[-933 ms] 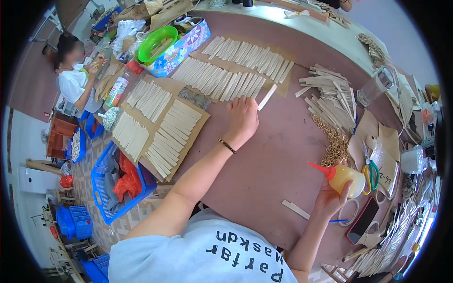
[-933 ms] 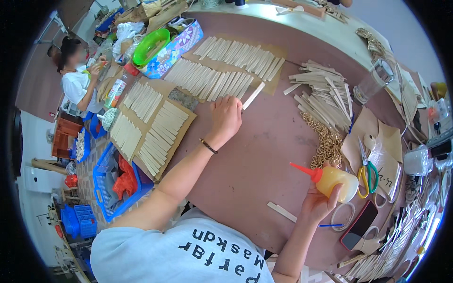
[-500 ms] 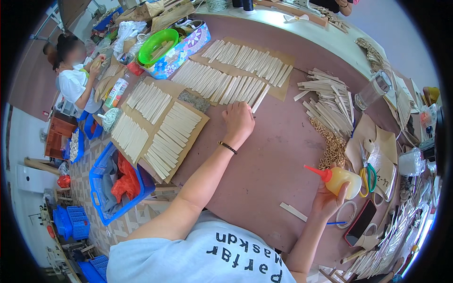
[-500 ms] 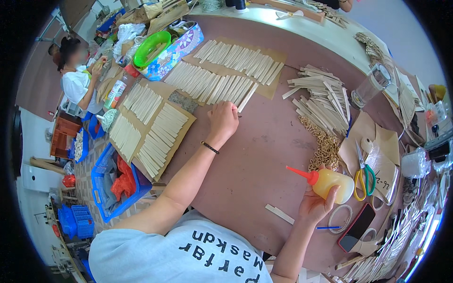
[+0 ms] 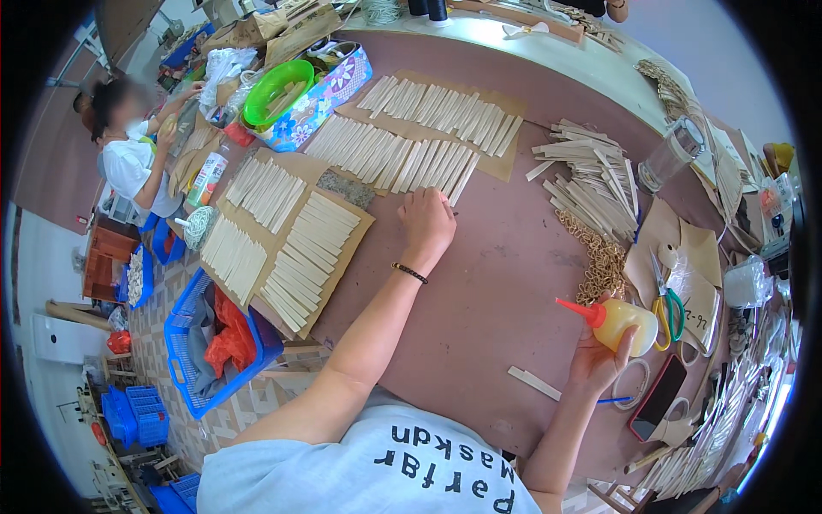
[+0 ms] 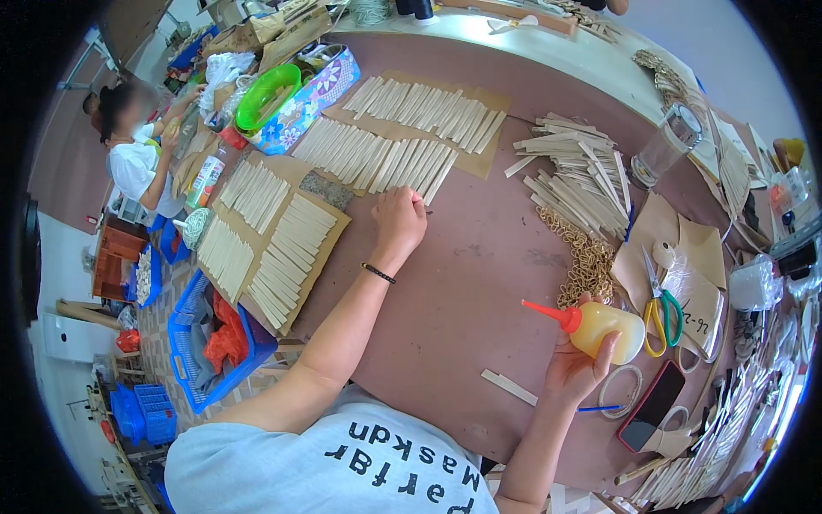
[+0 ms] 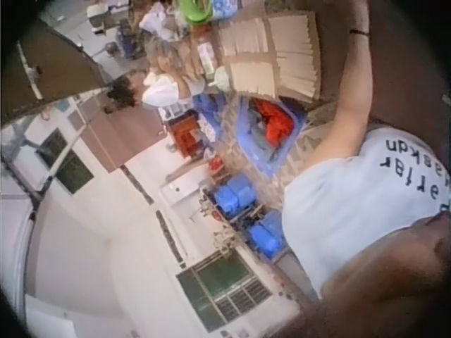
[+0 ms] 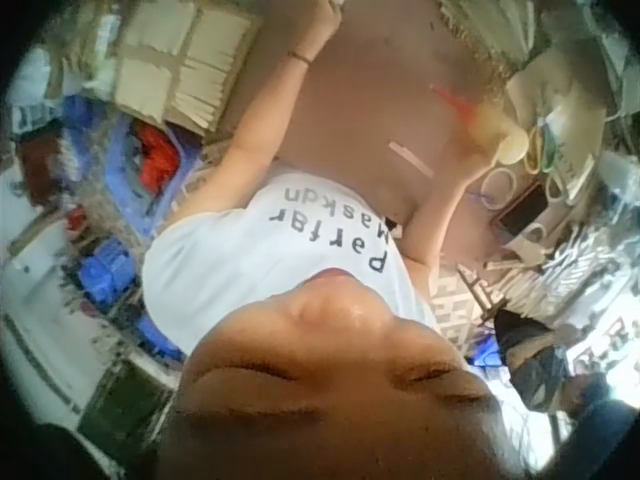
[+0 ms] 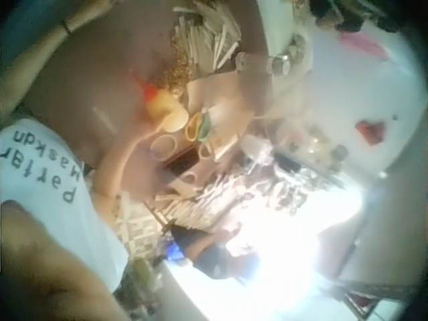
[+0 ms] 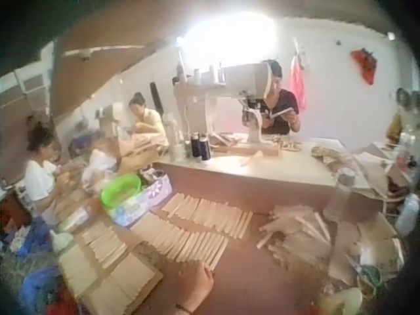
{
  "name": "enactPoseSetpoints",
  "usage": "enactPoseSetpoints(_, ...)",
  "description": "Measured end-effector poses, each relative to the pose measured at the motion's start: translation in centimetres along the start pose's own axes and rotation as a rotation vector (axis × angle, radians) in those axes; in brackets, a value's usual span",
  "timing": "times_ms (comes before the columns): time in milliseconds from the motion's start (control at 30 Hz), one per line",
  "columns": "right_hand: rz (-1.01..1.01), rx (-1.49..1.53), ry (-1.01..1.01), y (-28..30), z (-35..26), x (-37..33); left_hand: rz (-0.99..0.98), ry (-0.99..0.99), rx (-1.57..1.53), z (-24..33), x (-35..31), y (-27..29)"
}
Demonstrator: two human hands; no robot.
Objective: The person applies glue from a yellow bottle to thin wooden sticks and places them onto a cardboard sheet. The person repeatedly picks up sticks, applies adhesive, and arranges them in rows on the work surface.
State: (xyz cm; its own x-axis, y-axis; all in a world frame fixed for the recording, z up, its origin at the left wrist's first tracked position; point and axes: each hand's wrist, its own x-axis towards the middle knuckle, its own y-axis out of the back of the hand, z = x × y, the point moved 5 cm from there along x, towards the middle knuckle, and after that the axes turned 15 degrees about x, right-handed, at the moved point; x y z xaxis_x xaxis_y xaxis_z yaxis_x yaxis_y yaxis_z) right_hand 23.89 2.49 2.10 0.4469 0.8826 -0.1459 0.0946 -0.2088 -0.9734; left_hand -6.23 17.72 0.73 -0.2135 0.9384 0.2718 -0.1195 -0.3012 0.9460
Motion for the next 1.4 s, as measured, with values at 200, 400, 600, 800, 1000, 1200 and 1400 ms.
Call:
enactPoseSetpoints(200,-0.018,-0.002,0.003,-0.1,-0.1,0.0,0.008,0.003,0.009,-0.1,0.1,-0.4)
enactPoseSetpoints(400,0.004,0.005,-0.013,0.2,-0.1,0.1,0.030,0.007,-0.050,-0.4,0.0,-0.1)
enactPoseSetpoints(600,0.000,0.106,-0.045,0.9,-0.5,0.3,0.091,-0.050,-0.106,-0.6,-0.2,-0.4)
enactPoseSetpoints(800,0.050,0.138,-0.036,1.5,-1.1,0.7,0.080,-0.366,-0.033,2.4,-5.4,4.8)
enactPoseSetpoints(1000,0.010,0.225,-0.065,0.4,-1.4,0.9,-0.387,-0.800,-0.310,8.3,-16.5,6.5)
enactPoseSetpoints(1200,-0.034,0.253,-0.074,0.3,-1.6,0.9,-0.428,-0.875,-0.373,8.7,-17.8,6.2)
enactPoseSetpoints(1400,-0.002,0.198,-0.042,0.1,-1.7,0.9,0.048,-0.847,-0.253,6.1,-13.4,9.2)
